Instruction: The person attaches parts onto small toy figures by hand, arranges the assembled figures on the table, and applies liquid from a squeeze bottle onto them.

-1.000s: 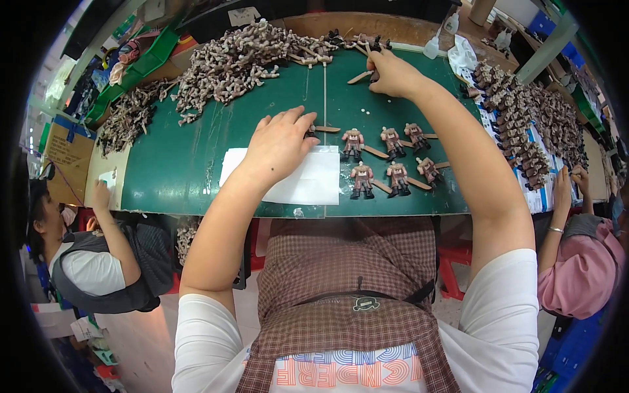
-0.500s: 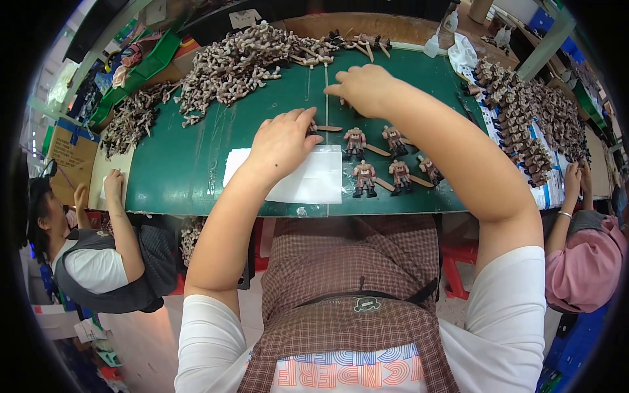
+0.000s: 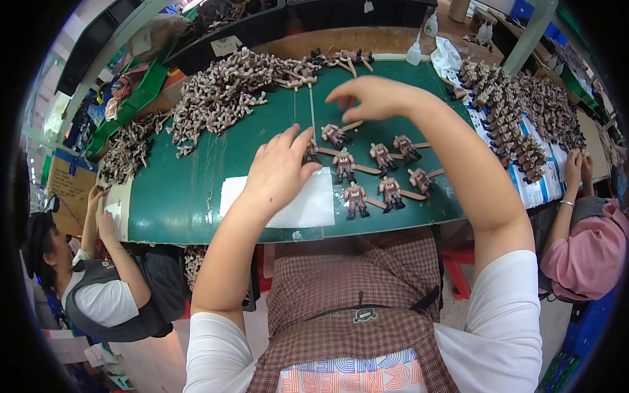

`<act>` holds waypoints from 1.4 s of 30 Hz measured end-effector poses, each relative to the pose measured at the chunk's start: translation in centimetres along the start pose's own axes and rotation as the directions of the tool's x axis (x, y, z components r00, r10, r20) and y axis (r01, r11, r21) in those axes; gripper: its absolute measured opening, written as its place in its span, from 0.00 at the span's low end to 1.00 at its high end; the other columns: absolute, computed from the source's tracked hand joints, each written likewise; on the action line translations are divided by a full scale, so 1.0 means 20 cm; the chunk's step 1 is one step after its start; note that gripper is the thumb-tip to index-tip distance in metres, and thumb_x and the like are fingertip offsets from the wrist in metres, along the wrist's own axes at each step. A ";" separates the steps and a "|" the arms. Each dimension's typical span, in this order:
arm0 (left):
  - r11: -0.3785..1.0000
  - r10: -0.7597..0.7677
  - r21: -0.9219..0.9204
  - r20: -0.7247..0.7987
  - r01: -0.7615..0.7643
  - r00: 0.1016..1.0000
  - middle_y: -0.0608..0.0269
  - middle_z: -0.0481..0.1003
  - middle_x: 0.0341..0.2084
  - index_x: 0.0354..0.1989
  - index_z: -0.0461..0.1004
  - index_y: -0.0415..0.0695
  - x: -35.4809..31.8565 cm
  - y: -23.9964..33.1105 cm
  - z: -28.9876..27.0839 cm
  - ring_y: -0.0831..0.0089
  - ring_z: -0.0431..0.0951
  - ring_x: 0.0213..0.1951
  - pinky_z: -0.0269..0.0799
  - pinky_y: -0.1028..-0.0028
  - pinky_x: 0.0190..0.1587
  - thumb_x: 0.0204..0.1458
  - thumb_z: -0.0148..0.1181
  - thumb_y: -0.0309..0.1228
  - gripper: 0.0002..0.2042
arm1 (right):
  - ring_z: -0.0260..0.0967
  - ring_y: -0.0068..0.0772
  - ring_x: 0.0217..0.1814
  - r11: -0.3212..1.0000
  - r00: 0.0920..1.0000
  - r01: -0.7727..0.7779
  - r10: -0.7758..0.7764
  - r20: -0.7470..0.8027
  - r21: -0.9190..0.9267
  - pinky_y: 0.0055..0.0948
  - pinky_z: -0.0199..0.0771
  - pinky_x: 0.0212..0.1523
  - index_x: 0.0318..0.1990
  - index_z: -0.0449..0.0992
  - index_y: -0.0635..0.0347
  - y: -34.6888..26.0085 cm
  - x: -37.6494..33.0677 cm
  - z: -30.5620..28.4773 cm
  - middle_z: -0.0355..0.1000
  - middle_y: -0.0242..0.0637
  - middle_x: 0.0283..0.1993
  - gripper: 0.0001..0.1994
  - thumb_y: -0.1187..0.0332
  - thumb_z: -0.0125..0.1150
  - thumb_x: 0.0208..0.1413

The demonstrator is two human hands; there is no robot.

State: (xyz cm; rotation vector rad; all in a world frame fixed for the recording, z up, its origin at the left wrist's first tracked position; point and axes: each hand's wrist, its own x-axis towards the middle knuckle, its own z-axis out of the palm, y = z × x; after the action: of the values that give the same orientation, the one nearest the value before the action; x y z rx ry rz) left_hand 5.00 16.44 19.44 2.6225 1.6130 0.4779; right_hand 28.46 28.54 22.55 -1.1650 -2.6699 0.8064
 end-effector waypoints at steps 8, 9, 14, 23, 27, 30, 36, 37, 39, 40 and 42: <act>0.705 0.485 -0.650 0.150 -0.284 0.862 0.46 0.67 0.59 0.60 0.66 0.41 -0.28 0.32 -0.23 0.49 0.68 0.59 0.64 0.57 0.60 0.51 0.64 0.37 0.28 | 0.61 0.43 0.65 0.871 0.741 -0.346 0.026 -0.671 -0.348 0.39 0.62 0.65 0.62 0.66 0.53 0.56 0.29 0.04 0.67 0.42 0.59 0.28 0.65 0.63 0.52; 0.674 0.533 -0.690 0.208 -0.263 0.820 0.47 0.66 0.59 0.61 0.65 0.41 -0.31 0.35 -0.25 0.50 0.67 0.60 0.63 0.58 0.61 0.52 0.63 0.38 0.28 | 0.62 0.44 0.64 0.867 0.726 -0.330 -0.019 -0.687 -0.373 0.40 0.62 0.65 0.61 0.66 0.55 0.57 0.32 0.07 0.67 0.43 0.56 0.27 0.66 0.63 0.51; 0.710 0.495 -0.676 0.278 -0.199 0.823 0.47 0.67 0.59 0.61 0.65 0.42 -0.42 0.33 -0.27 0.52 0.66 0.60 0.62 0.59 0.62 0.54 0.61 0.39 0.28 | 0.64 0.45 0.59 0.916 0.770 -0.276 0.030 -0.637 -0.290 0.40 0.67 0.59 0.57 0.68 0.56 0.41 0.32 0.05 0.65 0.42 0.52 0.23 0.73 0.62 0.51; 0.748 0.448 -0.639 0.284 -0.181 0.848 0.44 0.66 0.58 0.61 0.65 0.39 -0.52 0.27 -0.26 0.50 0.68 0.58 0.63 0.58 0.60 0.54 0.61 0.40 0.28 | 0.62 0.46 0.61 0.901 0.961 -0.142 0.026 -0.276 -0.410 0.39 0.68 0.59 0.56 0.69 0.56 0.22 -0.09 0.06 0.63 0.41 0.55 0.23 0.75 0.63 0.50; 0.717 0.469 -0.675 0.282 -0.174 0.837 0.45 0.67 0.58 0.61 0.66 0.41 -0.48 0.32 -0.25 0.51 0.68 0.59 0.62 0.58 0.61 0.54 0.61 0.41 0.28 | 0.63 0.44 0.62 0.958 0.959 -0.160 0.093 -0.268 -0.239 0.36 0.63 0.64 0.62 0.66 0.55 0.32 -0.12 0.05 0.64 0.40 0.58 0.30 0.70 0.67 0.50; 0.720 0.482 -0.662 0.262 -0.208 0.836 0.45 0.67 0.58 0.61 0.65 0.41 -0.49 0.34 -0.28 0.51 0.68 0.59 0.62 0.58 0.61 0.54 0.61 0.41 0.28 | 0.64 0.43 0.62 0.981 0.971 -0.127 0.094 -0.221 -0.144 0.35 0.63 0.64 0.63 0.65 0.56 0.31 -0.12 0.03 0.66 0.40 0.59 0.31 0.72 0.67 0.49; 0.758 0.422 -0.639 0.329 -0.129 0.845 0.44 0.66 0.59 0.61 0.65 0.40 -0.57 0.28 -0.28 0.49 0.67 0.59 0.63 0.58 0.60 0.55 0.61 0.41 0.28 | 0.62 0.40 0.64 0.998 0.990 -0.054 0.057 -0.131 0.022 0.38 0.63 0.65 0.62 0.67 0.53 0.17 -0.21 -0.04 0.66 0.38 0.60 0.33 0.76 0.66 0.45; 0.769 0.415 -0.630 0.362 -0.109 0.835 0.43 0.66 0.59 0.61 0.65 0.40 -0.57 0.27 -0.28 0.49 0.67 0.59 0.64 0.59 0.60 0.55 0.60 0.42 0.28 | 0.62 0.40 0.64 1.000 0.998 0.002 -0.003 -0.065 -0.008 0.38 0.63 0.65 0.62 0.67 0.53 0.16 -0.23 -0.05 0.66 0.37 0.59 0.33 0.77 0.66 0.44; 0.768 0.406 -0.634 0.367 -0.094 0.837 0.43 0.66 0.59 0.61 0.65 0.40 -0.59 0.27 -0.27 0.48 0.67 0.59 0.63 0.58 0.60 0.55 0.60 0.42 0.28 | 0.62 0.43 0.64 0.997 0.998 0.055 -0.056 -0.008 -0.053 0.36 0.61 0.67 0.60 0.71 0.52 0.11 -0.23 -0.02 0.68 0.37 0.58 0.31 0.75 0.67 0.43; 0.767 0.390 -0.637 0.372 -0.074 0.842 0.43 0.66 0.59 0.61 0.64 0.40 -0.60 0.27 -0.27 0.48 0.67 0.60 0.63 0.58 0.61 0.55 0.60 0.42 0.28 | 0.62 0.43 0.64 0.997 0.998 0.053 -0.054 -0.013 -0.054 0.36 0.61 0.67 0.60 0.71 0.52 0.10 -0.23 -0.01 0.68 0.37 0.58 0.31 0.75 0.67 0.43; 0.763 0.392 -0.642 0.373 -0.070 0.841 0.44 0.66 0.59 0.61 0.64 0.40 -0.61 0.28 -0.26 0.48 0.67 0.59 0.63 0.58 0.61 0.55 0.60 0.42 0.28 | 0.61 0.42 0.65 0.989 0.999 0.036 -0.034 0.016 -0.144 0.37 0.61 0.67 0.60 0.70 0.52 0.08 -0.22 0.02 0.68 0.37 0.60 0.32 0.75 0.67 0.43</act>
State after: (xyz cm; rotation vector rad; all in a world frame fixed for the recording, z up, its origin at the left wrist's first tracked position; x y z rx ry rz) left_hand 3.32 2.58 22.38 2.1894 0.7839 0.2395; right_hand 32.52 26.07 21.75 -1.1433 -2.7920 0.6263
